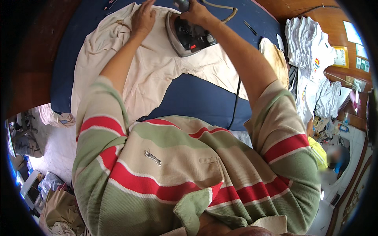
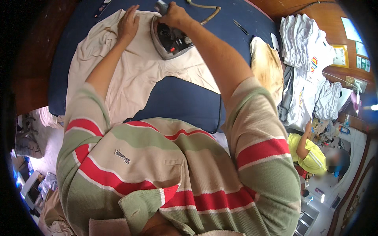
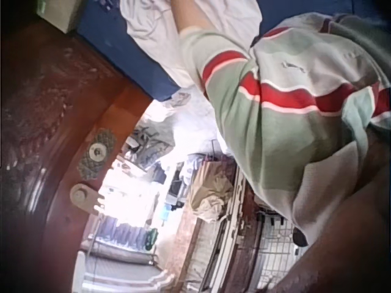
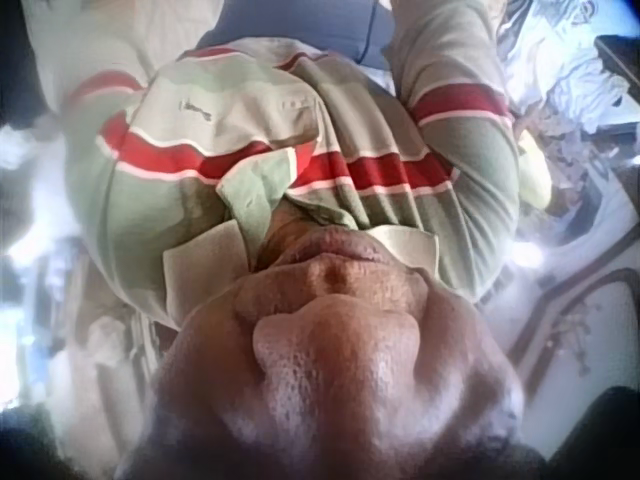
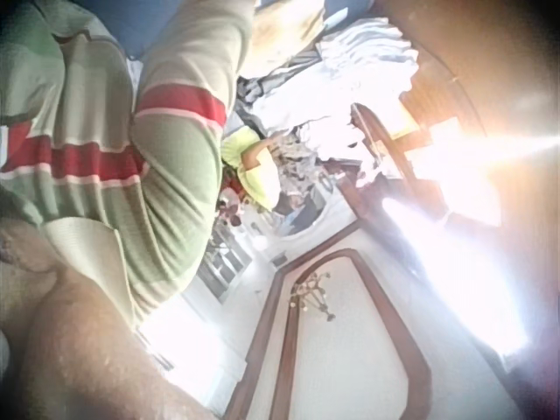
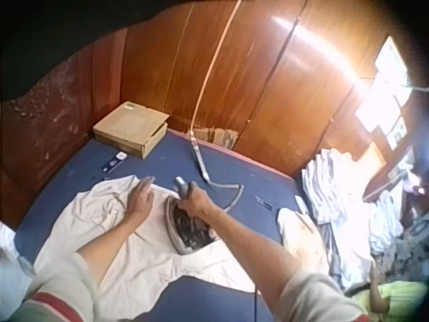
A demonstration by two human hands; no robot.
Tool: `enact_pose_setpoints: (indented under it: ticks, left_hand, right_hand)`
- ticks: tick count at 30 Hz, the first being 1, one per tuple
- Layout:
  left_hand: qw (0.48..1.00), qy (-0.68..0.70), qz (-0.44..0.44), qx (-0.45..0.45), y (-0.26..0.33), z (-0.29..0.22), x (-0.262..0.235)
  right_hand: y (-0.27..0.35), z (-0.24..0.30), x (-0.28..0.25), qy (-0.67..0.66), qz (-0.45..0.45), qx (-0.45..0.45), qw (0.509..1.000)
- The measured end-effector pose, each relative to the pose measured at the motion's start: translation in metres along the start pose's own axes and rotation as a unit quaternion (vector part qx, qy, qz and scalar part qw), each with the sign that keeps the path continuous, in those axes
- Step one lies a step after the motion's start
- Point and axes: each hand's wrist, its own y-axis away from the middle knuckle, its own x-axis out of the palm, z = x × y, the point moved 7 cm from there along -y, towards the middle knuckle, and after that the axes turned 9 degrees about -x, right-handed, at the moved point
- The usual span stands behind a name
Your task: The person irons a shirt and a pair of trousers on an ironing board, using an iron and a small pair of shears to trim threads. The person spreads the items flat, moves the iron across different sections of the fabric, and folds the garments.
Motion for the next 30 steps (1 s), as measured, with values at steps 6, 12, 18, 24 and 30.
enact_pose_setpoints:
  ticks: [6,12,18,24,30]
  left_hand:
    - [0.937,-0.009,0.331,0.111,0.138,-0.156,-0.034]
    - [0.938,-0.065,0.336,-0.049,0.169,-0.143,-0.044]
    - [0.949,-0.088,0.295,-0.070,0.172,-0.123,-0.052]
    - [0.962,-0.146,0.194,-0.126,0.164,-0.111,-0.054]
    - [0.950,-0.177,0.213,-0.141,0.162,-0.107,-0.053]
  right_hand:
    - [0.059,-0.041,-0.029,0.003,0.054,-0.069,0.996]
    - [0.086,-0.060,-0.057,-0.100,0.111,-0.025,0.988]
    - [0.171,-0.009,-0.048,-0.079,0.208,-0.119,0.968]
    - [0.244,-0.019,-0.059,-0.075,0.227,-0.059,0.969]
    - [0.228,0.001,-0.049,-0.089,0.195,-0.052,0.975]
